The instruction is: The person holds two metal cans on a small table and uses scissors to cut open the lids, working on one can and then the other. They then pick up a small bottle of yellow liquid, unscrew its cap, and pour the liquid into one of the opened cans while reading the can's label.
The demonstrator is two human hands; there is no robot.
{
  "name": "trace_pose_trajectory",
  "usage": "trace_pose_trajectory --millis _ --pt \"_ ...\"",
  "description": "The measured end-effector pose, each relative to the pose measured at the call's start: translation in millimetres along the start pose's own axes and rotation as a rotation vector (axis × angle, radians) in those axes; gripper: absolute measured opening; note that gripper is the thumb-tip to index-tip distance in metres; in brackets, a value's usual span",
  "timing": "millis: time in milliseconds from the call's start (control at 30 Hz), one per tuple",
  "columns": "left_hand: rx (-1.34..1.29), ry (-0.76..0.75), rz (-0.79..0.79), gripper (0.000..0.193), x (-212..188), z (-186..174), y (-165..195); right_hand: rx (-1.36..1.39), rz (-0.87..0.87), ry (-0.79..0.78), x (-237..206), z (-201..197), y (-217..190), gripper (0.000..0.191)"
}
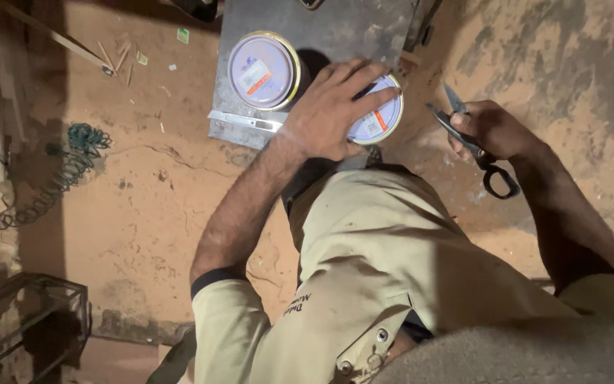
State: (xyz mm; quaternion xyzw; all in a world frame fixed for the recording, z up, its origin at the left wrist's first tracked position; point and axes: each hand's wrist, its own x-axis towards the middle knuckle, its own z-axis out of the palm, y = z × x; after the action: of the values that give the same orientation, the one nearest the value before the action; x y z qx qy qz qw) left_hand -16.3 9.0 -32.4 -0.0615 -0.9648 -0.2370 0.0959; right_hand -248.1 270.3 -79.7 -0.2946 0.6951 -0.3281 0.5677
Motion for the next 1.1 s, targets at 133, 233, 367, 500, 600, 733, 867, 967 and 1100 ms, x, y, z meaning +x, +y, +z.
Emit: trace_pose_trajectory --millis 133,233,367,500,600,733,867,967,1100 --pt "-0.003 0.12 -0.115 0.097 3 1 12 -0.068 0.107 0.104 -15 -2 -24 0.044" --pt "0.123 0.233 -0.418 0.099 10 13 40 -0.255 0.099 0.105 -20 -10 -44 0.045" --pt "0.169 0.168 -0.739 0.111 17 24 54 -0.566 0.175 0.057 -17 -23 -76 0.045" --pt "0.234 0.247 -0.425 0.114 9 13 36 -1.005 0.148 0.033 -15 -21 -119 0.042" --pt "0.065 0.149 -0.324 0.116 9 8 22 -1.163 0.198 0.039 -13 -10 -150 0.043" --pt "0.042 0.231 -0.445 0.107 17 20 31 -1.184 0.248 -0.036 -10 -2 -178 0.041" --pt "0.046 0.335 -0.568 0.106 22 34 48 -1.291 0.247 -0.021 -5 0 -184 0.037" --pt "0.029 0.364 -0.568 0.108 21 37 50 -1.377 0.13 -0.017 1 2 -182 0.034" --pt "0.015 0.371 -0.543 0.108 17 40 47 -1.453 0.294 -0.113 7 4 -187 0.023"
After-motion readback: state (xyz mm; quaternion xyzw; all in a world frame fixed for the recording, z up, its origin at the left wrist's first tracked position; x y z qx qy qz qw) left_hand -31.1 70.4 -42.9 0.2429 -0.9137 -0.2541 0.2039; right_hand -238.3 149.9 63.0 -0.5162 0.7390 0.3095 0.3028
